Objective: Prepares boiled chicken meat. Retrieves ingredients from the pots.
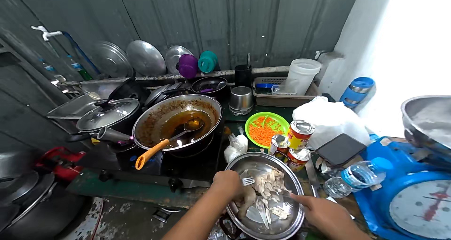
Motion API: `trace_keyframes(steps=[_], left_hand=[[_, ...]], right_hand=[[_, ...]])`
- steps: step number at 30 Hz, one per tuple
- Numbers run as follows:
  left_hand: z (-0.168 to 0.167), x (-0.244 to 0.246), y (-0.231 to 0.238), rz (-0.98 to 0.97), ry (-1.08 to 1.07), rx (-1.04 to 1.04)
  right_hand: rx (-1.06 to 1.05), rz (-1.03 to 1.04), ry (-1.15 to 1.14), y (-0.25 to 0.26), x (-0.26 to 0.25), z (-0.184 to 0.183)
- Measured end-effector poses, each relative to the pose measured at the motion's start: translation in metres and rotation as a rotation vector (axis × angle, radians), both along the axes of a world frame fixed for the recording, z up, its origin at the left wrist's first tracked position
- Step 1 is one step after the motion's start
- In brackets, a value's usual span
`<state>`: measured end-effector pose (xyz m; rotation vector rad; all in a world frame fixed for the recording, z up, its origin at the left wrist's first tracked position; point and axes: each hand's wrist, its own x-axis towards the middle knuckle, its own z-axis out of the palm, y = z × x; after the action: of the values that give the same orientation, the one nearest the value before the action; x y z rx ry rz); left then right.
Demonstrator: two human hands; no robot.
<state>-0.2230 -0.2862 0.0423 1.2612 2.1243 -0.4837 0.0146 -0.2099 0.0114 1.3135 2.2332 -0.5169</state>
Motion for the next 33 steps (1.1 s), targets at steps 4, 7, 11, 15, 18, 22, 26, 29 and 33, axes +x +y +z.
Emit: trace_keyframes(steps=[4, 7, 11, 15, 18, 22, 26, 29, 33], left_hand=[[-0.002, -0.003, 0.012, -0.009, -0.032, 0.125], [-0.003, 0.012, 0.028, -0.055, -0.041, 0.165], [-0.001, 0.022, 0.045, -0.103, -0.011, 0.143], [-0.007, 0.024, 0.046, -0.153, 0.002, 0.005], [-0.011, 0.022, 0.041, -0.168, 0.003, -0.02], [-0.016, 0.02, 0.035, -0.175, 0.01, -0.024], [-0.009, 0.028, 0.028, -0.18, 0.009, -0.057], [0.009, 0.012, 0.021, -0.149, -0.006, -0.008], [0.02, 0.0, 0.026, -0.092, 0.026, 0.079]], right_hand=[[-0.042, -0.026, 0.054, 0.004, 0.004, 0.016], [-0.007, -0.004, 0.013, 0.003, -0.004, 0.019], [-0.061, 0.059, 0.009, -0.005, 0.01, 0.032], [-0.105, 0.004, 0.106, -0.007, 0.033, 0.039], [-0.038, -0.042, 0.157, -0.007, 0.023, 0.039], [-0.009, -0.075, 0.102, -0.011, -0.013, 0.026], [0.011, -0.136, 0.104, -0.016, -0.034, 0.003], [-0.02, -0.145, 0.199, -0.016, -0.026, 0.014], [-0.036, -0.134, 0.172, -0.015, -0.035, 0.017]])
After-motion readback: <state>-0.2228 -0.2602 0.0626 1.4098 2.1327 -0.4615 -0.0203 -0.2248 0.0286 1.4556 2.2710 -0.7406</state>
